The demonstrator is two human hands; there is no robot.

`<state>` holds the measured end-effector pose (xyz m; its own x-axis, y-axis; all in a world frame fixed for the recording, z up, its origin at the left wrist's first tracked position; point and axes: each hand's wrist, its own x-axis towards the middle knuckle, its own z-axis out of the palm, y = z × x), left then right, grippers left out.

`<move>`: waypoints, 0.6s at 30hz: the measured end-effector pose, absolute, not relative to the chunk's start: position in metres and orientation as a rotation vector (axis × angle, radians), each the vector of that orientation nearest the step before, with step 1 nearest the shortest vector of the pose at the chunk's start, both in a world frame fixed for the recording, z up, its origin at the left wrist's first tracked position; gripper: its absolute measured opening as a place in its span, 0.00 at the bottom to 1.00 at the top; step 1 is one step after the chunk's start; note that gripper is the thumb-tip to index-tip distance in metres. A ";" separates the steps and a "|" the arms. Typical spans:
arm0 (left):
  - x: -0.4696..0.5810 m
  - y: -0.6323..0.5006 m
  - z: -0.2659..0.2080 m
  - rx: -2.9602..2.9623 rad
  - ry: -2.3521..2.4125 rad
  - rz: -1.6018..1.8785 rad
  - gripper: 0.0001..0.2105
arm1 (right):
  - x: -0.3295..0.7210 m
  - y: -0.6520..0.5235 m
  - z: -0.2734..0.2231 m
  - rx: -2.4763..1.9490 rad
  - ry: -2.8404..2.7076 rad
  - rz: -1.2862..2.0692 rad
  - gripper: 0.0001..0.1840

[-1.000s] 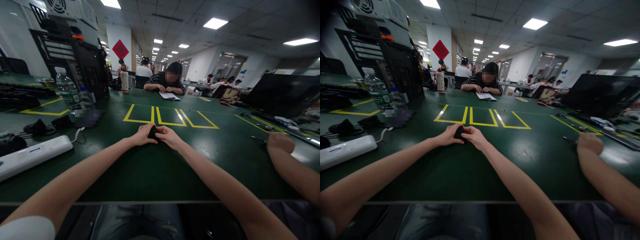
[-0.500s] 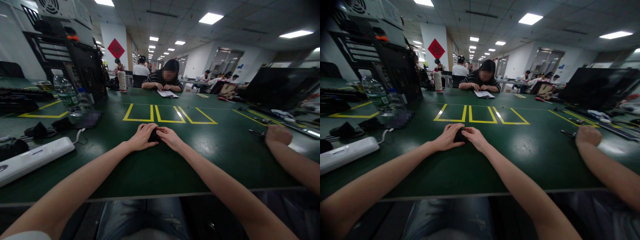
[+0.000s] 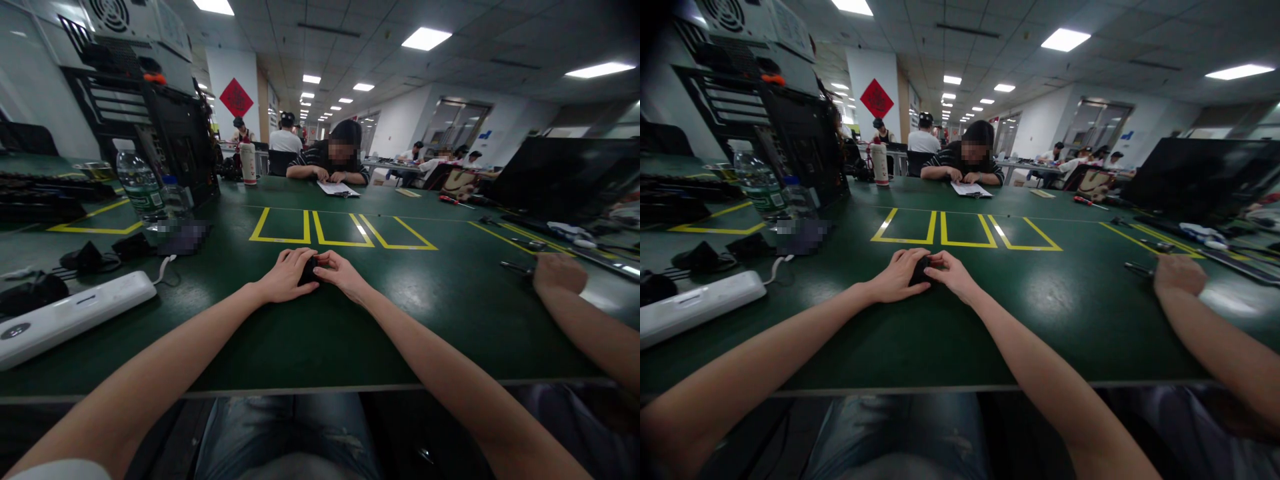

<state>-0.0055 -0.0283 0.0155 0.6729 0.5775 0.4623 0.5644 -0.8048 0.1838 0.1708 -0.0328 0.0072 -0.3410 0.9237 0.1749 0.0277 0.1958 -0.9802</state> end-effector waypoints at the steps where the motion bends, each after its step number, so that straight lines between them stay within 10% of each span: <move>1: -0.006 -0.029 0.016 2.843 0.970 0.798 0.28 | 0.171 -0.033 0.008 -0.931 -1.591 1.270 0.16; 18: -0.005 -0.021 0.010 2.829 0.975 0.859 0.29 | 0.167 -0.032 0.008 -0.904 -1.572 1.230 0.14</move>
